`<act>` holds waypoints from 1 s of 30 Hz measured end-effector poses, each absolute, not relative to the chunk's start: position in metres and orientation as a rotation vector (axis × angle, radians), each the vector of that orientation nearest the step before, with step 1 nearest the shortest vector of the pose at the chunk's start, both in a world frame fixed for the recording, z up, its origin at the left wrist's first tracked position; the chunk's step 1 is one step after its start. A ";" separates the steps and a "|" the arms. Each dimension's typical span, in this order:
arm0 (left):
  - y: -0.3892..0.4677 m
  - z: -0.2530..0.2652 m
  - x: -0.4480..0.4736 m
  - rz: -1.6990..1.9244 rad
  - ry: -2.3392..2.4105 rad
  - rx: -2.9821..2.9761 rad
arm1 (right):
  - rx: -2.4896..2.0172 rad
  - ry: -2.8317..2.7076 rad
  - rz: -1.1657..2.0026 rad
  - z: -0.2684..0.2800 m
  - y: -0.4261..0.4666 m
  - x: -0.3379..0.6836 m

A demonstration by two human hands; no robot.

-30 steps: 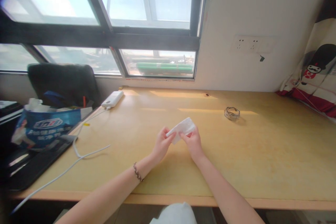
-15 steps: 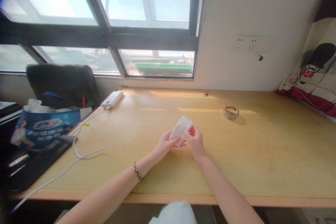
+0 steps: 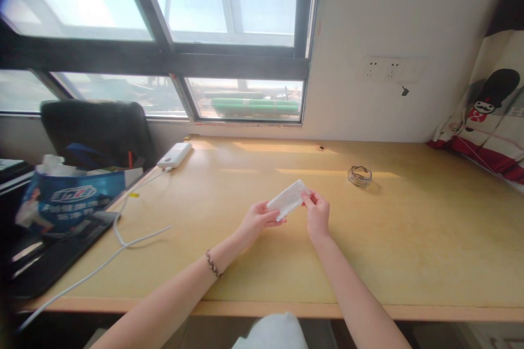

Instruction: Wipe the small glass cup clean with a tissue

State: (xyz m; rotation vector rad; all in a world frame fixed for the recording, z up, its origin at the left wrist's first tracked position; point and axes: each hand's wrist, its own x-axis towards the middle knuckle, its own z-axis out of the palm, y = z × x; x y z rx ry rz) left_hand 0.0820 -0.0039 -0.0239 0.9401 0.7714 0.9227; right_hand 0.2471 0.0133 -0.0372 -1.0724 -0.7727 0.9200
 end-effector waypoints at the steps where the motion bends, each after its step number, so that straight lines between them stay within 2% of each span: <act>1: -0.002 -0.024 0.081 0.940 0.805 0.940 | -1.068 -0.759 0.930 -0.037 0.014 0.249; 7: 0.003 -0.021 0.077 1.091 0.874 0.951 | -1.099 -0.837 1.070 -0.036 0.012 0.247; 14: 0.008 -0.024 0.072 1.146 0.967 1.065 | -1.027 -1.044 1.462 -0.029 0.001 0.237; 20: 0.008 -0.031 0.073 0.991 0.929 1.272 | -1.171 -1.271 1.267 -0.031 0.005 0.240; 25: 0.007 -0.033 0.075 1.031 1.030 1.463 | -1.282 -1.515 1.037 -0.034 0.003 0.238; 30: 0.007 -0.030 0.073 1.073 1.119 1.545 | -1.294 -1.549 0.997 -0.034 0.004 0.238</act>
